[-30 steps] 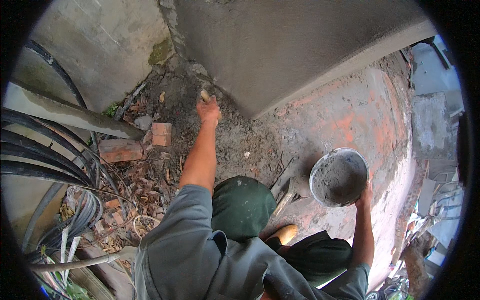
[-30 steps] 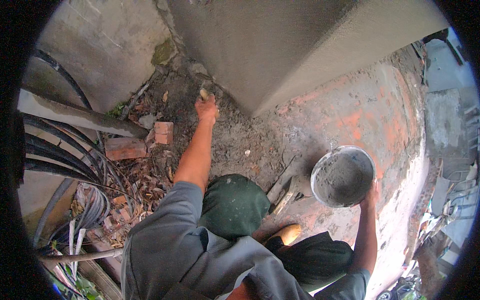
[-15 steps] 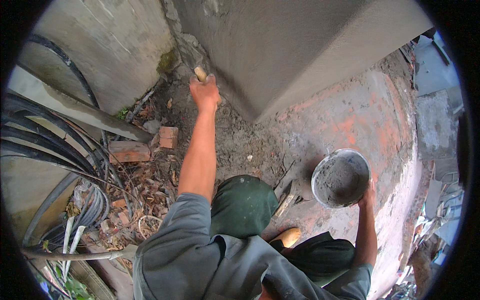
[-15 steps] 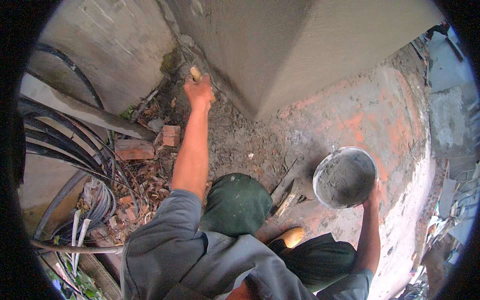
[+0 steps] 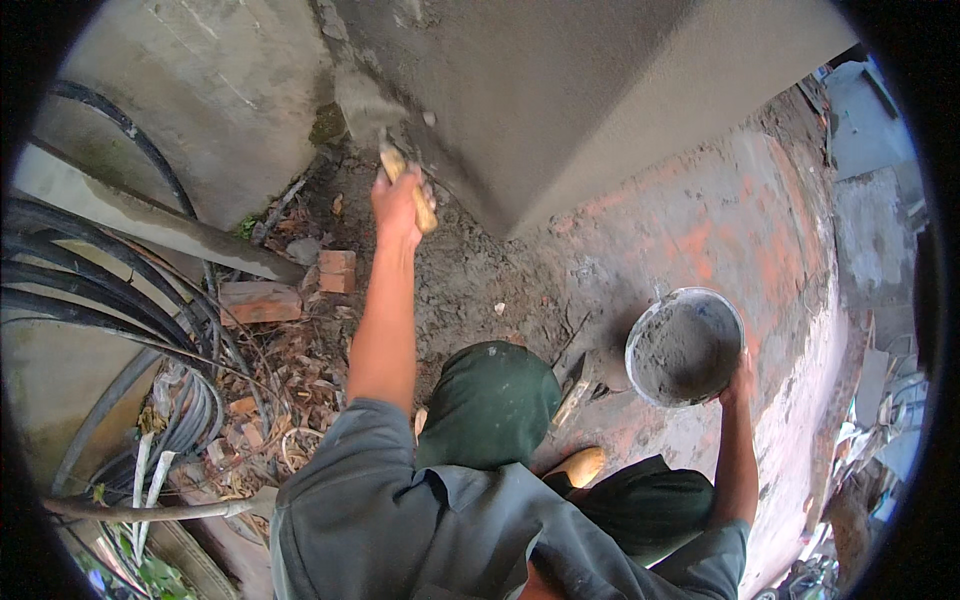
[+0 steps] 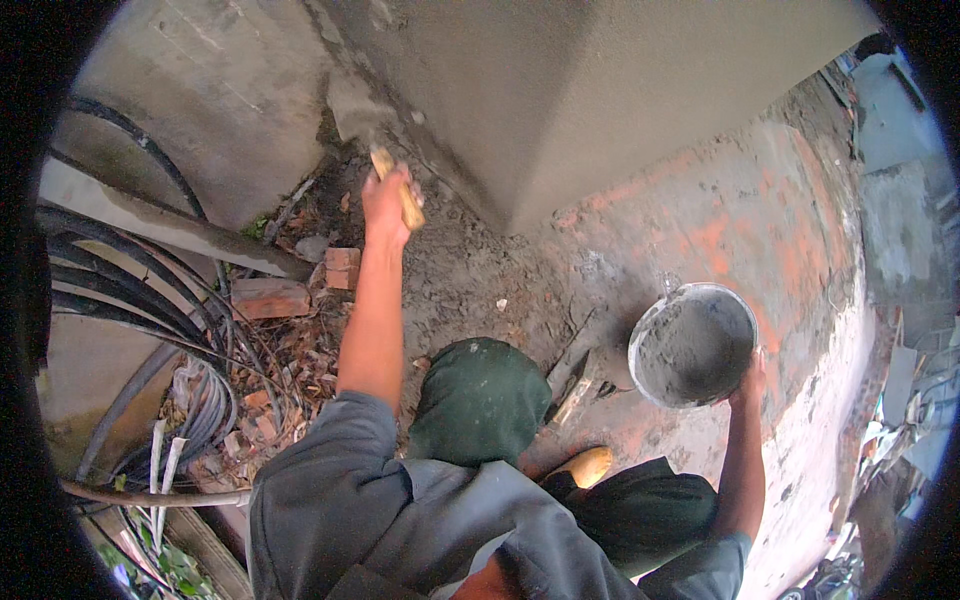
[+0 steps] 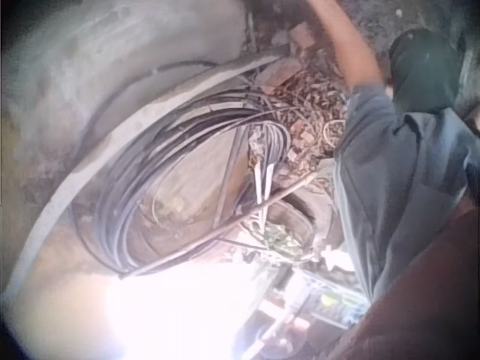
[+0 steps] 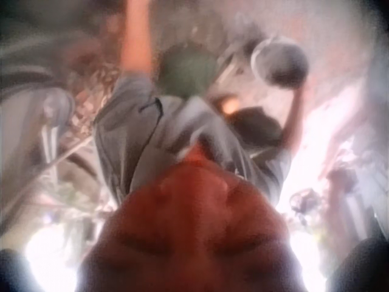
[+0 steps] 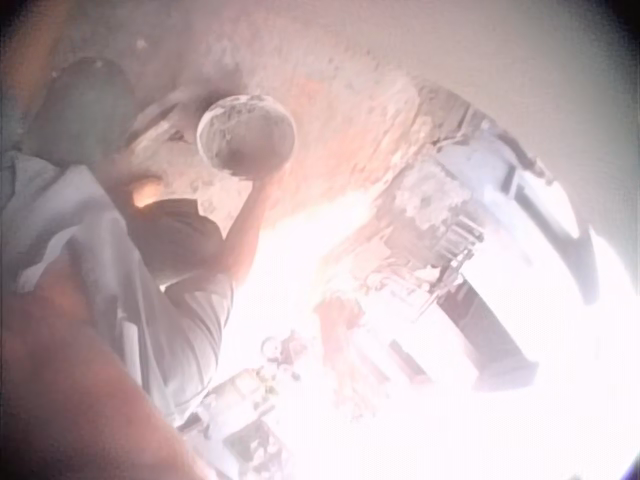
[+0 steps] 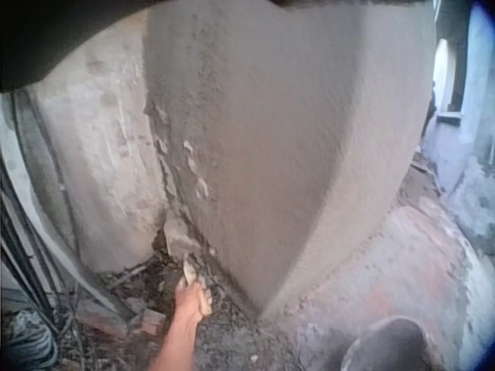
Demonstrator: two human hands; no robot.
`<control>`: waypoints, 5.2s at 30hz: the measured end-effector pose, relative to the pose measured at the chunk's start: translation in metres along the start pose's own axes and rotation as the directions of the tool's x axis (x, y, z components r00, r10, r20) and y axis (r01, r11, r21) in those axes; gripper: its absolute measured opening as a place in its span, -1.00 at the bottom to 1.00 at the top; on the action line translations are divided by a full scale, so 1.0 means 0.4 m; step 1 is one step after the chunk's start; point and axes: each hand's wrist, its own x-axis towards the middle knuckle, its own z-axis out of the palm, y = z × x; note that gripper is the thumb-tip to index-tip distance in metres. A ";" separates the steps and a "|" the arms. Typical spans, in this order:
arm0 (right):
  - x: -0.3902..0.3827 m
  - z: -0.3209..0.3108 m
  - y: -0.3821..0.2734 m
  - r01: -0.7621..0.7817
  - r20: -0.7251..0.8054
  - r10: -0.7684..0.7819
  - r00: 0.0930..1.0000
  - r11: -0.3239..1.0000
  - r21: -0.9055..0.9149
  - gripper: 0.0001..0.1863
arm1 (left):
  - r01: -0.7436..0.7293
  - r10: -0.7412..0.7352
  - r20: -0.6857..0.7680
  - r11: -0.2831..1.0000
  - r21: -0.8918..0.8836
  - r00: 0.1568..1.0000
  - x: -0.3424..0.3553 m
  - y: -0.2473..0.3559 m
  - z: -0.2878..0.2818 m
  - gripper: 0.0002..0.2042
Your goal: The person scoops cement from a bucket with a trowel and applies it to a wall corner, smoothing the surface repeatedly. The person uses a straightedge to level the plastered corner and continues applying and smoothing the cement along the wall edge.
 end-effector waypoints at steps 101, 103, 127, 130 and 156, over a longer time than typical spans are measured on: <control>-0.031 -0.051 0.029 0.037 -0.019 -0.036 0.999 0.998 0.049 -0.51 | 0.479 -0.422 -0.276 0.857 0.191 0.864 -0.157 -0.607 -0.070 -0.88; -0.035 -0.050 0.029 0.025 -0.038 -0.023 0.999 0.997 0.067 -0.51 | 0.437 -0.402 -0.234 0.891 0.126 0.885 -0.167 -0.588 -0.048 -0.88; -0.011 -0.057 0.027 -0.057 -0.107 0.060 0.992 0.998 0.028 -0.49 | -0.132 0.147 -0.081 0.977 0.165 0.986 -0.265 -0.183 0.163 -0.87; -0.012 -0.055 0.030 -0.019 -0.067 0.021 0.998 0.999 0.029 -0.45 | 0.095 -0.042 -0.238 0.971 0.217 0.970 -0.205 -0.220 0.008 -0.82; -0.058 0.016 -0.025 -0.042 -0.021 0.040 0.999 0.997 -0.065 -0.49 | 0.346 -0.199 -0.378 0.860 0.374 0.904 0.281 -0.205 -0.155 -0.74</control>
